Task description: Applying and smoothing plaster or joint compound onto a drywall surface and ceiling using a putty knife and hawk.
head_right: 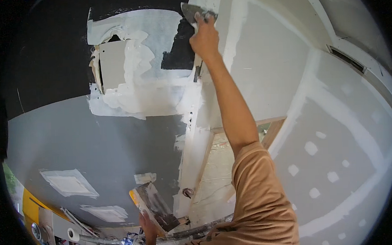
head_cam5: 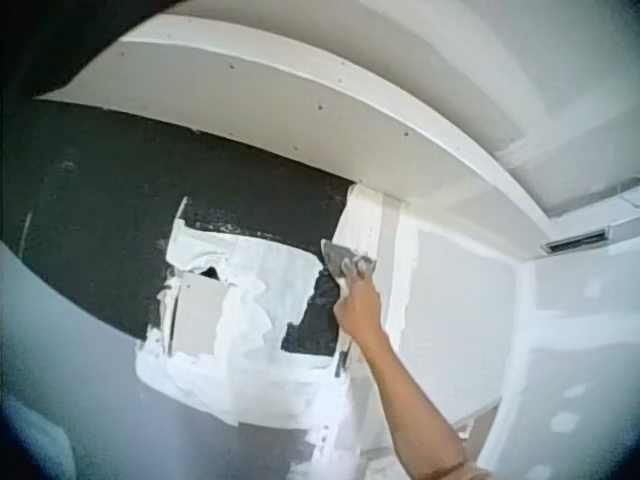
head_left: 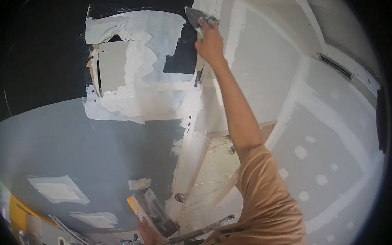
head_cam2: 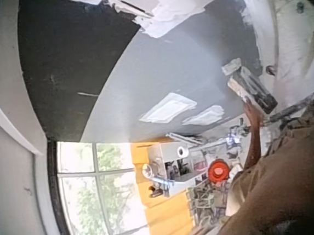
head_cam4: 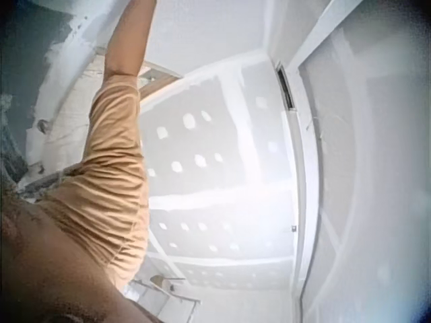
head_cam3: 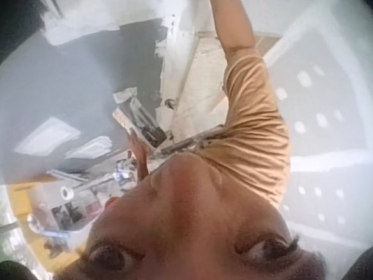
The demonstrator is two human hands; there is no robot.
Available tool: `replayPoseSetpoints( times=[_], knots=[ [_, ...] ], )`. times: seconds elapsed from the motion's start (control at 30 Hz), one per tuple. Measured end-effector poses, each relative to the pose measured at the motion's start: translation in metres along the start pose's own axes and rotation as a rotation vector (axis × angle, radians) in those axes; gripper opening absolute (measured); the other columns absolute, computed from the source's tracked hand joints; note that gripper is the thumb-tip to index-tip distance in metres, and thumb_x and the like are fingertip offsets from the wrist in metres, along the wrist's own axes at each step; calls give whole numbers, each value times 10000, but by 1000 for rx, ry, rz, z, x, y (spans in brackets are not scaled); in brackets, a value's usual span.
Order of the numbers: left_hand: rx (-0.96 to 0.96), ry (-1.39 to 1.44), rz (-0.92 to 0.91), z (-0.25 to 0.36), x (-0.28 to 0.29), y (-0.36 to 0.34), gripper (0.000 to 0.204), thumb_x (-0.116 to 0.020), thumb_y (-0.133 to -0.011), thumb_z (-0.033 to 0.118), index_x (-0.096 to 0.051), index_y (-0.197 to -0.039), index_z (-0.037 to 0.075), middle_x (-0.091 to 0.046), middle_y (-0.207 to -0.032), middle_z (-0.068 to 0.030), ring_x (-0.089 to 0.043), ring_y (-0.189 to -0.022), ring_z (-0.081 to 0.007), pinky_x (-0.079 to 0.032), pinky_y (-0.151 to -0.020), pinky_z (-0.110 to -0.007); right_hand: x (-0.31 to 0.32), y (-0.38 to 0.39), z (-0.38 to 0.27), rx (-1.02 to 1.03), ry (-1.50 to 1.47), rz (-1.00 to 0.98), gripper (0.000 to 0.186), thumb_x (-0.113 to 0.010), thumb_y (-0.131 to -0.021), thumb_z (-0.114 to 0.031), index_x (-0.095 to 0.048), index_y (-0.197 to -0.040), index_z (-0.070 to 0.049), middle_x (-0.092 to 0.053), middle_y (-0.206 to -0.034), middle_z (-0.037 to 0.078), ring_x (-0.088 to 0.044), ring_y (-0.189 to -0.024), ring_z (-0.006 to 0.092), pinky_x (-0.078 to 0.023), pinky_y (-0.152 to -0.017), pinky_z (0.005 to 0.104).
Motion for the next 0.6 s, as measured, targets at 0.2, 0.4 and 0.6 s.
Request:
replayPoseSetpoints(
  times=[0.2,0.4,0.6],
  knots=[
    [-60,199,-23,-2,-16,-16,536,-476,-1082,363,-433,-1464,-11,-537,-1346,-143,-557,-1167,-242,-450,-1001,-361,11,67,-31,-89,-88,-153,697,-599,-735,52,-530,-1419,-57,-449,-1412,285,-633,-1081,480,-548,-908,515],
    [29,417,-59,49,-27,-17,569,-512,-1056,416,-462,-1440,-2,-584,-1322,-150,-606,-1157,-273,-499,-982,-406,84,177,-75,-69,-174,-616,793,-606,-740,67,-459,-1485,-162,-432,-1468,233,-611,-1045,456,-527,-905,531],
    [210,751,-252,51,-22,10,559,-506,-1052,439,-474,-1435,34,-617,-1303,-144,-629,-1152,-293,-508,-994,-441,203,405,-219,48,-887,-1308,846,-561,-788,40,-373,-1558,-256,-289,-1616,121,-545,-1267,368,-496,-1018,483]
  ],
)
Point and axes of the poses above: each hand's wrist, its own y-axis away from the middle knuckle, its own x-axis out of the back of the hand, z = x × y, the point moved 6 cm from there along -y, towards the middle knuckle
